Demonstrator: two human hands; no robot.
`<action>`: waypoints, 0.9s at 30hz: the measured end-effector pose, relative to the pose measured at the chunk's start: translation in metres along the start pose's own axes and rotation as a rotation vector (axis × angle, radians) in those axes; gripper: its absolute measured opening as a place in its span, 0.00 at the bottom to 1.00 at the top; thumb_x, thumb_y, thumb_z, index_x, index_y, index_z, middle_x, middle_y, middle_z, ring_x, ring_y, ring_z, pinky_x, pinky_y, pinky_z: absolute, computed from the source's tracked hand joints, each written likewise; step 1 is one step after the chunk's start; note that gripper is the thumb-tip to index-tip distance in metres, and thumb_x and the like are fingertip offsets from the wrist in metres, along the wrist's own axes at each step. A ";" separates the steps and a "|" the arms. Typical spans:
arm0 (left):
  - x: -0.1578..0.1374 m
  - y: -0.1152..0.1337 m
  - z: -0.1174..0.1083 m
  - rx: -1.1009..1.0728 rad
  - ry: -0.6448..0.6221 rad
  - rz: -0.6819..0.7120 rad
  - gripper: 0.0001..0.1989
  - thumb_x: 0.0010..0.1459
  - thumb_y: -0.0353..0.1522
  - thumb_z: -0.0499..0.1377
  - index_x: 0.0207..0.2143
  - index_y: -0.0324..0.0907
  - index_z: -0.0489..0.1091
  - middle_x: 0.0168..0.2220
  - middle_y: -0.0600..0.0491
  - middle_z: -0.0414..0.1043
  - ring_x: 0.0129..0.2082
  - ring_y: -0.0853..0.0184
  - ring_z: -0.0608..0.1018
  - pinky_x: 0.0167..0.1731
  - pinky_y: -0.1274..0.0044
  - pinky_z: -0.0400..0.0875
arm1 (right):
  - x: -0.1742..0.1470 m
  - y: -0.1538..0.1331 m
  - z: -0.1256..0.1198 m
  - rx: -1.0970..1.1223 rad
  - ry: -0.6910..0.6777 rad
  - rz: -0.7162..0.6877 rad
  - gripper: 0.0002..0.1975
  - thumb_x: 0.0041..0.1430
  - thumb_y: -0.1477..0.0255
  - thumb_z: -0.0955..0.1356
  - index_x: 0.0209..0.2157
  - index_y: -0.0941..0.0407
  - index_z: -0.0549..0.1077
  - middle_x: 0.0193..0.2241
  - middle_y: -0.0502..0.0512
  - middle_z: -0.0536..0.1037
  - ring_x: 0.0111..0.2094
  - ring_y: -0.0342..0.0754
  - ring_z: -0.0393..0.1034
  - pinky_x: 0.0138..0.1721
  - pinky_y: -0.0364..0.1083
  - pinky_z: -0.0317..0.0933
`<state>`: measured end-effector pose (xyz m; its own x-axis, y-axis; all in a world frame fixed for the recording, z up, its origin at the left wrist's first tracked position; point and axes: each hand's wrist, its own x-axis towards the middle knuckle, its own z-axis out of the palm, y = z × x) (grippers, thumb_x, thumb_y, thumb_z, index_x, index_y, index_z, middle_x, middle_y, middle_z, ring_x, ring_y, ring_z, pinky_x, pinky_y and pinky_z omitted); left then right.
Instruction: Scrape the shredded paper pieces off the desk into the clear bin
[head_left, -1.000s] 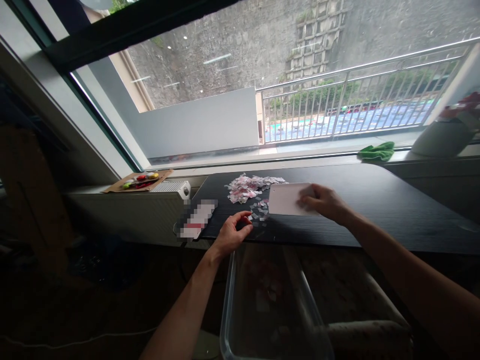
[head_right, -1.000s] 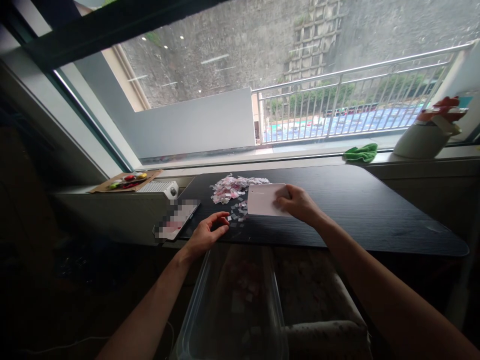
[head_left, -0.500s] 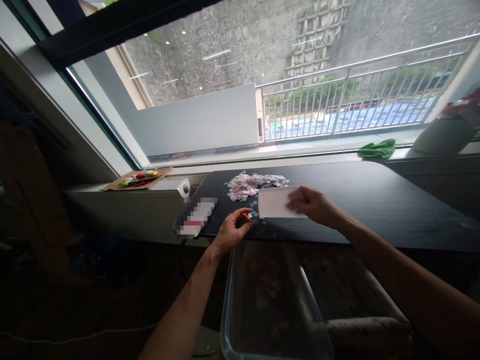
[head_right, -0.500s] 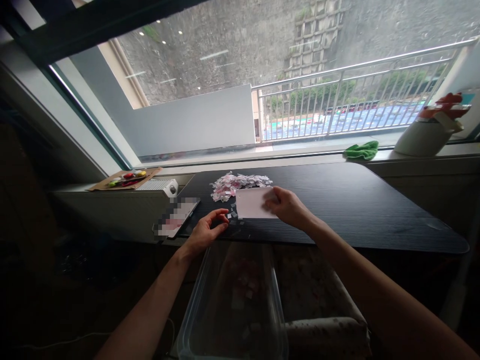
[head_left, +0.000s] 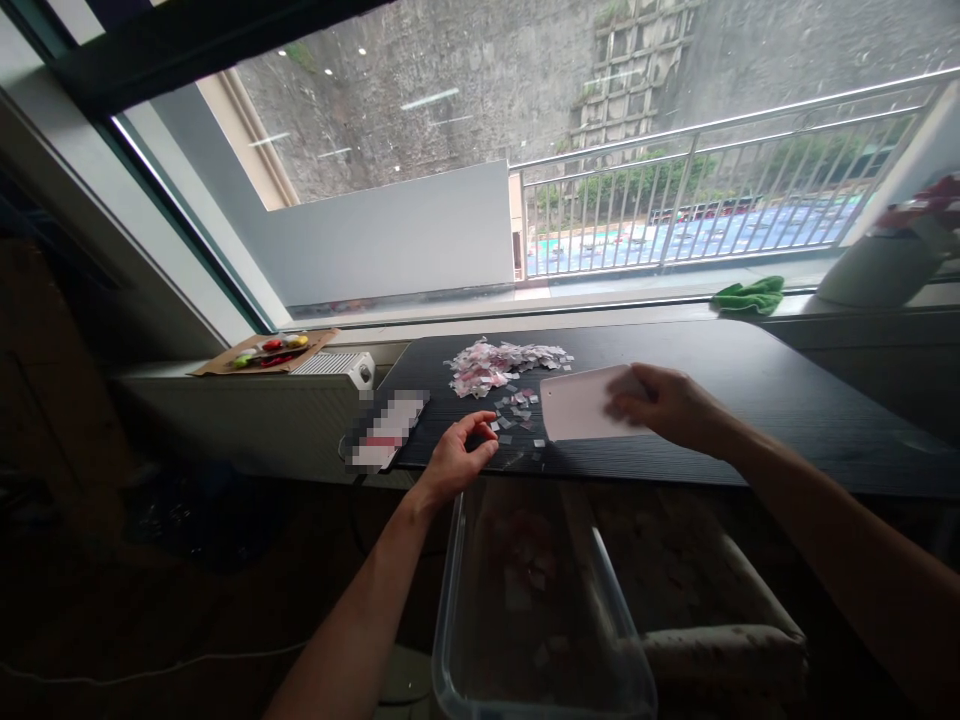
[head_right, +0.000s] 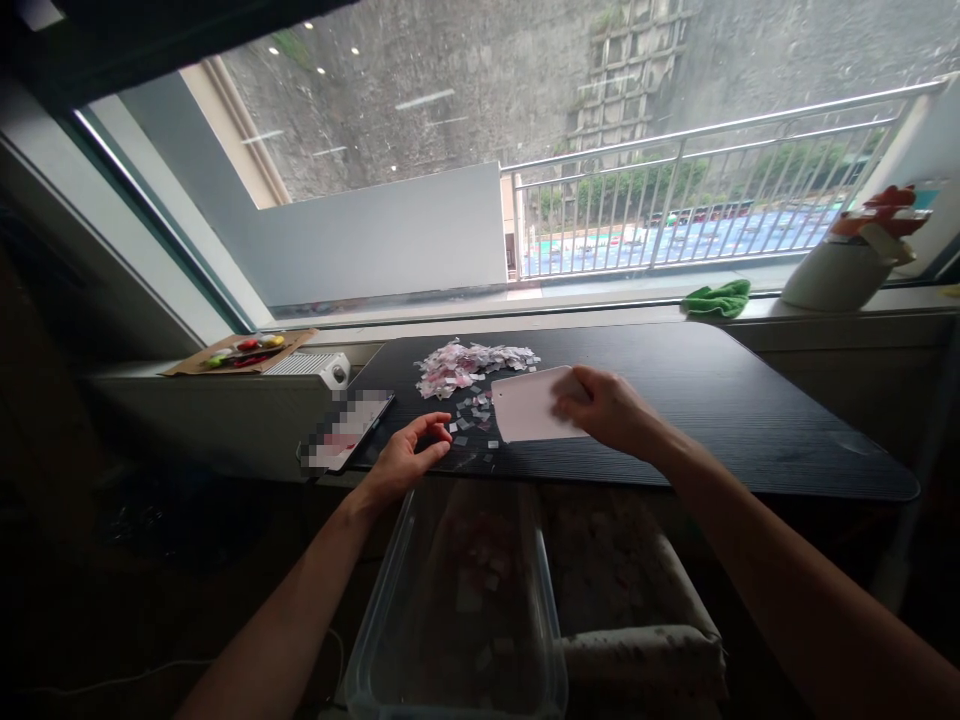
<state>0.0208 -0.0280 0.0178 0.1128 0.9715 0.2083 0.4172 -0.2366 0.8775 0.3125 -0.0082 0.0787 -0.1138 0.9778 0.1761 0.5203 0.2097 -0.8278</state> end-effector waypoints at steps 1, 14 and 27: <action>0.000 0.000 0.000 -0.001 0.000 0.003 0.20 0.51 0.31 0.60 0.48 0.41 0.70 0.35 0.53 0.73 0.40 0.65 0.74 0.47 0.72 0.65 | 0.000 0.001 0.001 0.021 -0.001 0.014 0.06 0.48 0.73 0.70 0.31 0.56 0.73 0.28 0.55 0.81 0.27 0.50 0.76 0.29 0.48 0.70; -0.001 0.002 0.001 -0.004 0.007 0.006 0.20 0.51 0.31 0.60 0.48 0.41 0.70 0.35 0.53 0.73 0.39 0.66 0.74 0.48 0.72 0.65 | -0.009 0.030 0.002 0.123 0.176 0.147 0.05 0.47 0.73 0.71 0.30 0.54 0.75 0.25 0.51 0.80 0.26 0.47 0.74 0.26 0.44 0.68; -0.005 0.011 -0.002 0.158 -0.078 0.022 0.28 0.46 0.30 0.64 0.52 0.45 0.68 0.40 0.52 0.74 0.46 0.61 0.72 0.55 0.67 0.61 | -0.022 0.027 0.027 0.315 -0.025 0.302 0.08 0.42 0.71 0.72 0.29 0.58 0.75 0.27 0.53 0.80 0.27 0.48 0.74 0.28 0.44 0.68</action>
<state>0.0233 -0.0354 0.0273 0.1906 0.9638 0.1867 0.5494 -0.2623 0.7933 0.3061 -0.0238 0.0376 -0.0181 0.9939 -0.1089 0.2503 -0.1009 -0.9629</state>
